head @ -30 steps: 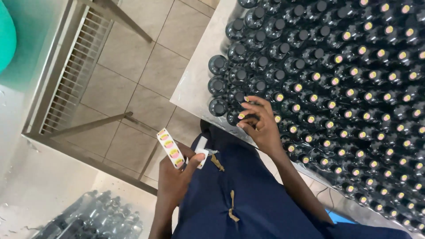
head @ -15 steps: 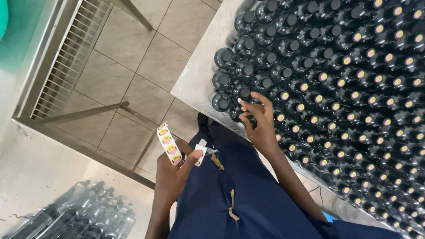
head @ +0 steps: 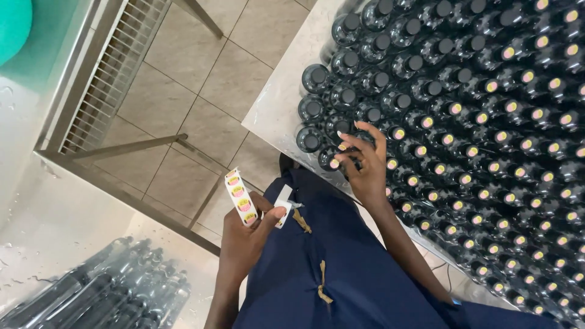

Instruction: Applying small circular labels to the caps of small black bottles arranged on a table.

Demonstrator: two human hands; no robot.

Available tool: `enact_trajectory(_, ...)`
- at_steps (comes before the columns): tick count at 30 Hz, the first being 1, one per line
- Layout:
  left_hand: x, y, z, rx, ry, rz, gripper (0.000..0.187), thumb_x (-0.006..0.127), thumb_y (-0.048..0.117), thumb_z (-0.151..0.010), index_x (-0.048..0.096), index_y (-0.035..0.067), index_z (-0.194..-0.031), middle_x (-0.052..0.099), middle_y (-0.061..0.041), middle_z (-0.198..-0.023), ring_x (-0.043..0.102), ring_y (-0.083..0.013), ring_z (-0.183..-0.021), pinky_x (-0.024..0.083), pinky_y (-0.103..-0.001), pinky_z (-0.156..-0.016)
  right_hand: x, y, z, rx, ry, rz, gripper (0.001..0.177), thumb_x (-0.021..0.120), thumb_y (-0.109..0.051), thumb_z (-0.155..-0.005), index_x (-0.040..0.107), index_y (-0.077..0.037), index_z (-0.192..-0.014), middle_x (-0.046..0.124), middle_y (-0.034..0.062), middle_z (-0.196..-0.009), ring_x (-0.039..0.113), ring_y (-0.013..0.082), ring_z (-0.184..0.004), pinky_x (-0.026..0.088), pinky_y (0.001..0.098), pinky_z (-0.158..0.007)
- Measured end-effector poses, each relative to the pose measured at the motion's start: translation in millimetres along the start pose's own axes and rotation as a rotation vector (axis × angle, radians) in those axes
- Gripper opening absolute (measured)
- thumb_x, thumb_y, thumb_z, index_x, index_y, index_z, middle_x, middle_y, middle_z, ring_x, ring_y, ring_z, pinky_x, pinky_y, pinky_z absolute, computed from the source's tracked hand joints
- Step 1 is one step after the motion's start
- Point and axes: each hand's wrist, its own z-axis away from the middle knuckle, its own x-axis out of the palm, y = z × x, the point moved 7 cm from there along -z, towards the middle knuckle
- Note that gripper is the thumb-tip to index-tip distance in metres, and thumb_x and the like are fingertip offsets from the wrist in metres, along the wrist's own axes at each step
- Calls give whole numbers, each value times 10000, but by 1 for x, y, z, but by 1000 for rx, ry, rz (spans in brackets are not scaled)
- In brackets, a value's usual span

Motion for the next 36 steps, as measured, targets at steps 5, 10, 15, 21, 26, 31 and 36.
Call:
enact_trajectory(5,5,4,5,-11,13,-19,445,771,483,-953,598,132,-741,604,16,-694,522,-99,-602,397,-297,-594,-1,-12,1,-78,18,36,247,707,-62,-1097,701,-57,-1344,432,176,-1575,701,295,-1274,700,376,-1001)
enact_trajectory(10,4,16,10,68,2,-8,414,774,431,-967,631,123,-731,658,15,-732,611,-115,-670,465,-310,-659,15,-23,-7,-10,-3,-130,248,726,-106,-1086,696,-45,-1324,512,159,-1490,757,228,-1063,710,314,-832)
enact_trajectory(15,-6,21,9,56,31,-11,410,780,452,-943,658,116,-743,703,-5,-756,674,-136,-680,505,-319,-655,40,-10,-22,15,-62,-75,325,743,-126,-1067,688,-86,-1385,569,136,-1468,785,201,-1040,663,291,-893)
enact_trajectory(21,-29,18,0,63,22,8,422,769,455,-960,625,126,-739,642,21,-736,582,-112,-671,451,-304,-663,49,-8,-26,24,-32,14,339,760,-71,-1053,688,-89,-1384,586,153,-1453,794,211,-1024,667,297,-842)
enact_trajectory(26,-46,18,-16,93,-15,32,415,772,424,-974,624,124,-729,609,27,-740,547,-101,-664,422,-294,-650,57,-17,-20,-212,-31,256,309,718,24,-1084,682,-38,-1385,576,185,-1437,763,210,-992,677,349,-896)
enact_trajectory(31,-56,24,-31,149,-83,9,395,751,411,-988,658,117,-742,649,17,-769,609,-112,-687,466,-293,-666,66,-11,-11,-231,-24,324,385,629,110,-1108,680,-96,-1430,439,207,-1586,724,271,-1129,694,355,-972)
enact_trajectory(36,-61,32,-44,218,-123,-43,354,754,378,-990,694,117,-758,686,21,-778,631,-113,-698,476,-296,-664,60,-15,-25,1,47,165,471,772,-45,-1049,638,-125,-1493,433,132,-1543,717,194,-1056,623,395,-1040)
